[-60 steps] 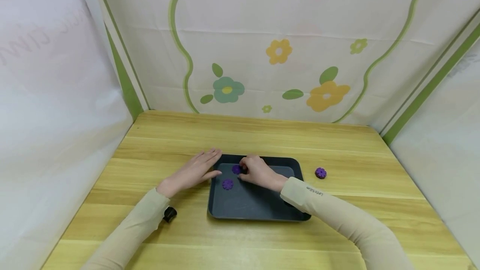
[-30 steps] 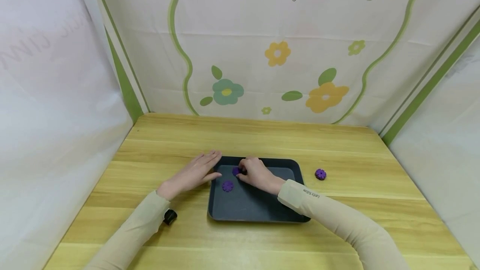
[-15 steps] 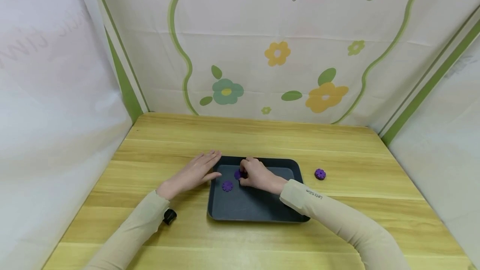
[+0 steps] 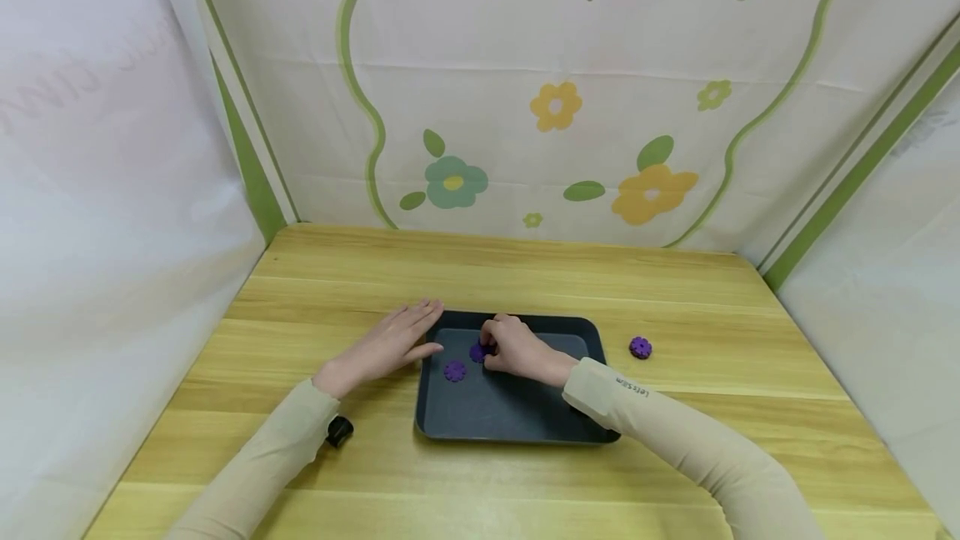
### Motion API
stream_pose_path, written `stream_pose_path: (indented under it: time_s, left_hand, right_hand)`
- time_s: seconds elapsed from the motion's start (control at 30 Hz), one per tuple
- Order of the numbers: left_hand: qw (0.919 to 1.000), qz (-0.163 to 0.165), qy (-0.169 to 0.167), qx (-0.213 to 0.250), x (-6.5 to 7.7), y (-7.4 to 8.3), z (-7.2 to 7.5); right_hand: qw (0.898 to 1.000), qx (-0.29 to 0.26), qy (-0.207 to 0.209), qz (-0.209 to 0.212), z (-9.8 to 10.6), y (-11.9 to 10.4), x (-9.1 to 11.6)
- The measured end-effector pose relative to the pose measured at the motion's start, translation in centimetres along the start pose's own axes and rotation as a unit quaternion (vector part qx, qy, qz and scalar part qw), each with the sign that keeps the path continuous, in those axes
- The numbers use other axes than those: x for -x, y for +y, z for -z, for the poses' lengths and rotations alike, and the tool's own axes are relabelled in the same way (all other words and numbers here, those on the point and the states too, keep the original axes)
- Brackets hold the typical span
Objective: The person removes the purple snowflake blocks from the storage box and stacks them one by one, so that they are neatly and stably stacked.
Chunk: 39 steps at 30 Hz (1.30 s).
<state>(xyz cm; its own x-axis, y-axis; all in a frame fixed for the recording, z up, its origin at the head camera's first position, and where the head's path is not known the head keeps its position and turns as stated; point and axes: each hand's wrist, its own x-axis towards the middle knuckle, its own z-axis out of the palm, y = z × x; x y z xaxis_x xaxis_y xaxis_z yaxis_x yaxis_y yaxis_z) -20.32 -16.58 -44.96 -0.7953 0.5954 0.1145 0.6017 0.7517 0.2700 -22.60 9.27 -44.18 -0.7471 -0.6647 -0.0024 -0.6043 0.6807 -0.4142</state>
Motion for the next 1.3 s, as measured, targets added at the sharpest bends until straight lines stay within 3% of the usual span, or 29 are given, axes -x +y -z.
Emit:
stream_pose_path:
  time_s: [0.3, 0.77, 1.07, 1.3]
  left_hand:
    - [1.0, -0.002, -0.001, -0.008, -0.2, 0.0, -0.1]
    - [0.9999, 0.002, -0.011, 0.003, -0.1, 0.2, 0.0]
    - [1.0, -0.006, -0.001, 0.006, 0.1, 0.1, -0.1]
    - [0.9999, -0.008, 0.006, 0.001, 0.1, 0.2, 0.1]
  right_hand:
    - [1.0, -0.02, 0.006, 0.016, 0.1, 0.4, 0.0]
    - [1.0, -0.029, -0.012, -0.002, 0.9, 0.8, 0.7]
    - [1.0, -0.022, 0.004, 0.003, 2.3, 1.6, 1.8]
    - [0.999, -0.027, 0.009, -0.021, 3.8, 2.2, 2.7]
